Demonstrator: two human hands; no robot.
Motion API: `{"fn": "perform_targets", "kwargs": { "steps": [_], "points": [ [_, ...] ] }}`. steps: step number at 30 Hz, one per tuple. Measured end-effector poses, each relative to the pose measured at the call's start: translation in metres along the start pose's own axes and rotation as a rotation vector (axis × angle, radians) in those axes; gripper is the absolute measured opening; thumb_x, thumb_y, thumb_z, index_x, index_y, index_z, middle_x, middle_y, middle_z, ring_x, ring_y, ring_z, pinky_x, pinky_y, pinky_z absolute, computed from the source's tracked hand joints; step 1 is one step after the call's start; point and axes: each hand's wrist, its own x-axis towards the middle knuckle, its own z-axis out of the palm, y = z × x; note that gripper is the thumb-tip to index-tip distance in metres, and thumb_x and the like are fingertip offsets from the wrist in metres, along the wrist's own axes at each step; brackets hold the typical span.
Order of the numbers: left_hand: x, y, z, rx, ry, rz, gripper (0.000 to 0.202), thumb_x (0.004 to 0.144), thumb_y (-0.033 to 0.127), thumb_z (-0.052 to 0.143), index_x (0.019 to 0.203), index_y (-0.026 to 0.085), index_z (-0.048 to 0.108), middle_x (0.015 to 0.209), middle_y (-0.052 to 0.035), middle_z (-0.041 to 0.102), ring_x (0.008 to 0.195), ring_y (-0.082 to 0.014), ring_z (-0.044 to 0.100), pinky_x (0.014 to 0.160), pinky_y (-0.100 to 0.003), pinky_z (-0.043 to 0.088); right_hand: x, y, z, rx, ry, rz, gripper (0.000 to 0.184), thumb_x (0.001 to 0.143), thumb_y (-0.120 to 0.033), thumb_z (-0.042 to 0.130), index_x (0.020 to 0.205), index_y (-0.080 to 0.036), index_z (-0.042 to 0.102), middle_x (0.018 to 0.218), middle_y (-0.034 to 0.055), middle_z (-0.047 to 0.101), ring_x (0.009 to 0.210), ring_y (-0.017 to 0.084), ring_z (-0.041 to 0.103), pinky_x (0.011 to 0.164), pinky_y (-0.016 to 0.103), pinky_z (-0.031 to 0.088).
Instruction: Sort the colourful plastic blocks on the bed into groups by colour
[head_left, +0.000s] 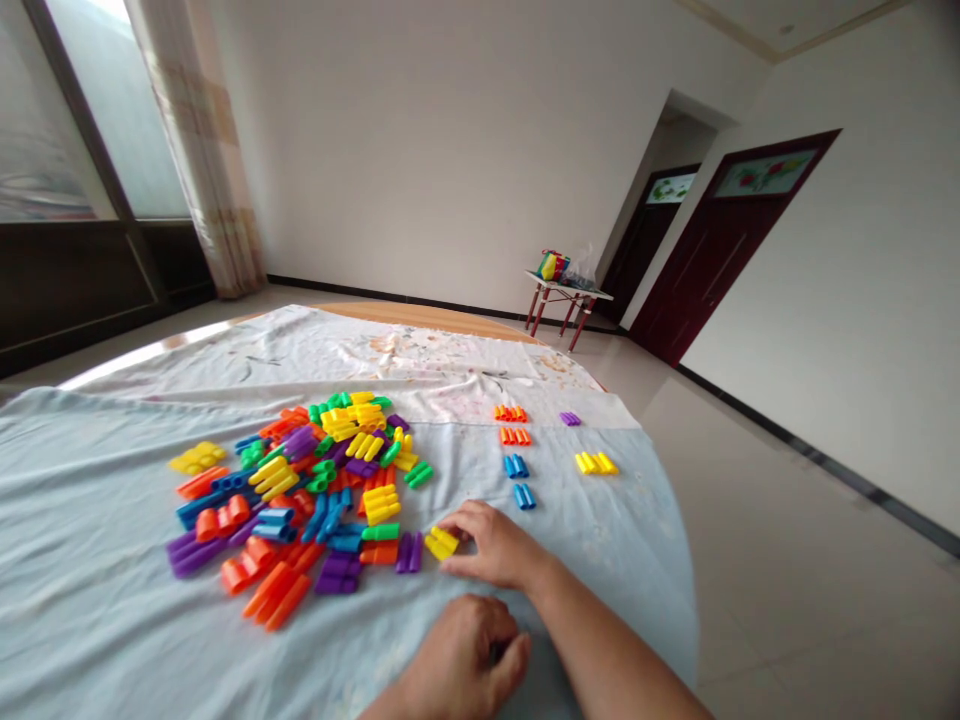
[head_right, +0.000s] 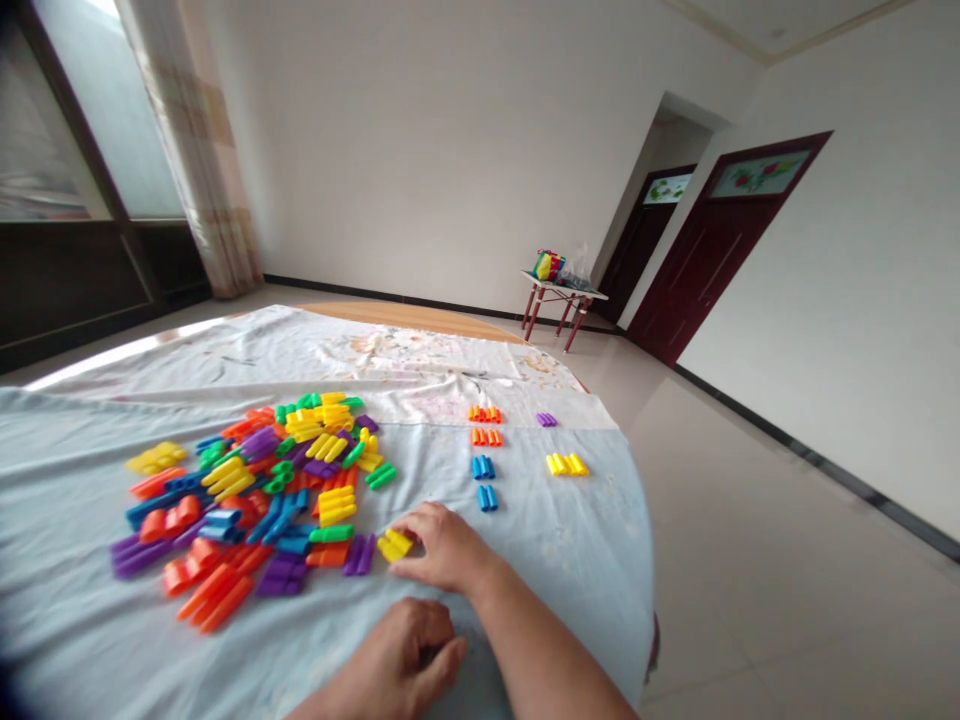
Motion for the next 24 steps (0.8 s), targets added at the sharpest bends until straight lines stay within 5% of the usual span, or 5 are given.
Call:
{"fn": "perform_targets", "kwargs": {
  "steps": [4,8,16,20,24],
  "points": [
    [0.0,0.001,-0.001,0.005,-0.009,-0.013,0.032,0.08,0.024,0.041,0.051,0.017,0.029,0.05,0.003,0.032,0.049,-0.0083,0.028,0.05,-0.027,0.019,0.0,0.002,-0.001,0.004,0.026,0.034,0.056,0.059,-0.04,0.079,0.108,-0.02,0.062,0.091,0.0033,0.061,0.083,0.017,0.056,0.077,0.027,0.046],
    [0.001,-0.001,0.0,0.034,-0.019,-0.02,0.032,0.081,0.025,0.04,0.052,0.017,0.028,0.051,0.0029,0.031,0.049,-0.0083,0.028,0.05,-0.027,0.018,-0.001,0.005,-0.002,0.054,0.016,-0.015,0.056,0.063,-0.031,0.078,0.114,-0.021,0.059,0.105,0.0048,0.058,0.09,0.016,0.056,0.082,0.025,0.045],
    [0.006,-0.005,0.0,0.098,-0.066,-0.028,0.035,0.085,0.033,0.033,0.054,0.018,0.028,0.053,0.0017,0.033,0.05,-0.0093,0.028,0.051,-0.027,0.019,0.003,0.003,0.002,-0.035,0.08,-0.029,0.043,0.066,-0.025,0.073,0.107,-0.02,0.062,0.097,0.0041,0.063,0.094,0.018,0.057,0.087,0.028,0.044],
    [0.007,-0.005,-0.002,0.122,-0.101,-0.023,0.039,0.087,0.039,0.028,0.054,0.018,0.03,0.054,0.0001,0.038,0.052,-0.0102,0.032,0.052,-0.027,0.023,-0.003,0.007,-0.018,0.033,0.281,0.087,0.044,0.067,-0.02,0.07,0.11,-0.02,0.059,0.099,0.0044,0.062,0.088,0.016,0.058,0.081,0.027,0.047],
    [0.006,-0.003,-0.004,0.124,-0.107,-0.013,0.042,0.088,0.043,0.025,0.055,0.018,0.034,0.057,-0.0018,0.044,0.055,-0.0109,0.037,0.055,-0.025,0.027,-0.022,0.035,-0.044,0.041,0.514,0.244,0.042,0.07,-0.019,0.065,0.111,-0.019,0.057,0.102,0.0057,0.062,0.086,0.016,0.059,0.075,0.029,0.049]
  ]
}}
